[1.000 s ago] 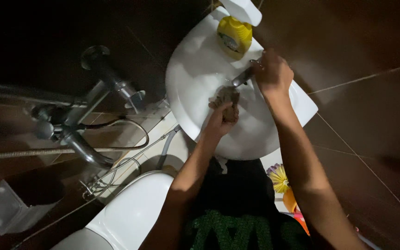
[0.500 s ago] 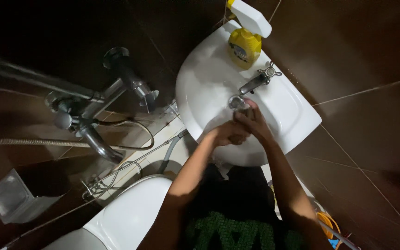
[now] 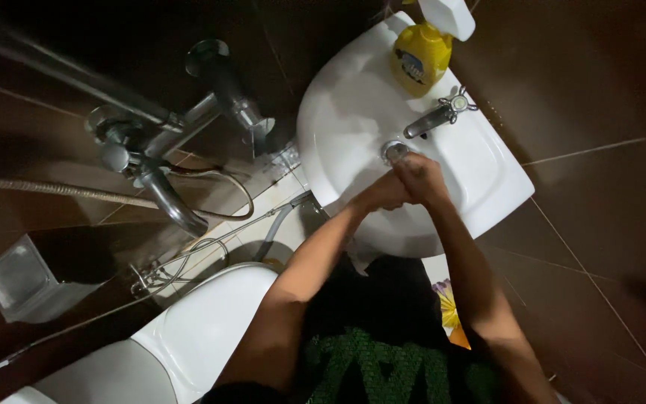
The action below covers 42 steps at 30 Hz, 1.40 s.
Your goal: The person wipes the brown tiled wall with a cloth, then moves to the sink to rinse the cloth under running water. They proceed to wipe the sink basin and faucet with the cloth.
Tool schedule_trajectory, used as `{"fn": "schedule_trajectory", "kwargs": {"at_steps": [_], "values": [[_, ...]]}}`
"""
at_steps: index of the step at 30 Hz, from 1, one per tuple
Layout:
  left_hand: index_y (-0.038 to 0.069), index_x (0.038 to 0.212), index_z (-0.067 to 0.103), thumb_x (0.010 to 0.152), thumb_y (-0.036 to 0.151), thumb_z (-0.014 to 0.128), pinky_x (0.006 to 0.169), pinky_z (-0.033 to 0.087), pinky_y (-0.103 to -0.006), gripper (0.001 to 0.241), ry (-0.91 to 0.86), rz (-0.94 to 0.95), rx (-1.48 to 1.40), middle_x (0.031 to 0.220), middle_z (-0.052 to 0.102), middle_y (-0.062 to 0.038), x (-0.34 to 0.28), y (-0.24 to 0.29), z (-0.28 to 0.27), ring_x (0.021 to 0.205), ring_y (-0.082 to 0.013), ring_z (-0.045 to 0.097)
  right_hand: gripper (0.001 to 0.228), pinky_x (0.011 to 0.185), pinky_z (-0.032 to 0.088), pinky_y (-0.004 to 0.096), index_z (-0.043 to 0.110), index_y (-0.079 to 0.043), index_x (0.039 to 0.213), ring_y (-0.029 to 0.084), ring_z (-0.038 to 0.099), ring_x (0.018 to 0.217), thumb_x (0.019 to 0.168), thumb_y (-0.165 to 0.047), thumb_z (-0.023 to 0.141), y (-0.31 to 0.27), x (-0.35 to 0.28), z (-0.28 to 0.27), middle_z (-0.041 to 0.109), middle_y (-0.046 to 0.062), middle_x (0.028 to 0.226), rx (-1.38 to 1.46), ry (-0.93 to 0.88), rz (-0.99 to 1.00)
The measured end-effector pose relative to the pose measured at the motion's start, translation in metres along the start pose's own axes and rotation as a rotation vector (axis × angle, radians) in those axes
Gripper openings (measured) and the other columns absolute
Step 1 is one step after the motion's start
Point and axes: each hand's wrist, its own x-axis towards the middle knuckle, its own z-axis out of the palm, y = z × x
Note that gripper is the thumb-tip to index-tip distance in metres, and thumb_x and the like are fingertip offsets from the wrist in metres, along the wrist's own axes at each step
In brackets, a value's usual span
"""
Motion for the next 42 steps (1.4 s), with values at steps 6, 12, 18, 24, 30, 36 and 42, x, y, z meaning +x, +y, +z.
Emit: {"fn": "schedule_trajectory", "kwargs": {"at_steps": [6,12,18,24,30,36,42], "values": [[0.009,0.063,0.057,0.08,0.015,0.075,0.04,0.037,-0.0256,0.026,0.117,0.14,0.267,0.052,0.054,-0.003,0.004,-0.008,0.008,0.042,-0.0117,0.045,0.044,0.057,0.043,0.065,0.063,0.001,0.077,0.056,0.062,0.073,0.101,-0.035,0.058,0.009,-0.005,0.011,0.06,0.025,0.061,-0.154,-0.077,0.204],[0.012,0.051,0.051,0.085,0.017,0.063,0.047,0.038,-0.0267,0.036,0.292,0.309,0.578,0.044,0.051,-0.002,-0.003,-0.016,0.011,0.042,-0.0125,0.041,0.043,0.065,0.056,0.053,0.07,-0.015,0.079,0.039,0.073,0.077,0.106,-0.044,0.054,0.037,-0.014,0.037,0.071,0.012,0.069,-0.141,-0.046,0.521],[-0.007,0.128,0.044,0.084,0.018,0.058,0.077,0.059,-0.0522,0.053,0.37,0.022,0.566,0.098,0.072,-0.027,-0.041,0.019,0.032,0.092,-0.0413,0.074,0.028,0.055,0.059,0.038,0.06,-0.013,0.074,0.024,0.07,0.062,0.1,-0.023,0.059,0.049,-0.026,0.036,0.064,0.005,0.065,-0.694,-0.234,0.157],[-0.006,0.113,0.059,0.081,0.022,0.063,0.079,0.06,-0.0527,0.042,0.368,0.141,0.615,0.094,0.071,-0.024,-0.05,0.039,0.033,0.092,-0.0454,0.074,0.046,0.096,0.047,0.036,0.062,-0.009,0.121,0.025,0.061,0.104,0.097,-0.048,0.058,-0.03,-0.021,-0.017,0.064,0.009,0.118,0.263,0.046,0.505],[-0.005,0.108,0.066,0.072,0.02,0.089,0.037,0.043,-0.0263,0.049,0.047,0.047,0.068,0.066,0.065,-0.012,-0.022,0.002,0.005,0.048,-0.0166,0.058,0.019,0.074,0.051,0.039,0.069,0.0,0.106,0.021,0.063,0.068,0.101,-0.018,0.072,-0.07,-0.029,-0.036,0.061,0.01,0.067,0.389,0.15,0.091],[0.002,0.085,0.065,0.078,0.022,0.071,0.051,0.05,-0.037,0.022,0.191,0.302,0.684,0.063,0.063,-0.013,-0.005,-0.001,0.009,0.057,-0.026,0.063,0.038,0.051,0.05,0.038,0.056,-0.007,0.073,0.034,0.066,0.058,0.107,-0.024,0.061,-0.001,-0.024,-0.008,0.054,0.009,0.055,-0.362,0.16,-0.196],[0.017,0.077,0.062,0.077,0.015,0.058,0.053,0.051,-0.0352,0.005,0.434,0.495,1.473,0.063,0.064,-0.003,0.019,-0.035,0.004,0.06,-0.0223,0.07,0.032,0.048,0.054,0.048,0.053,-0.014,0.087,0.035,0.07,0.059,0.108,-0.038,0.054,0.034,-0.031,0.031,0.058,0.009,0.061,-0.505,0.108,0.175]]}}
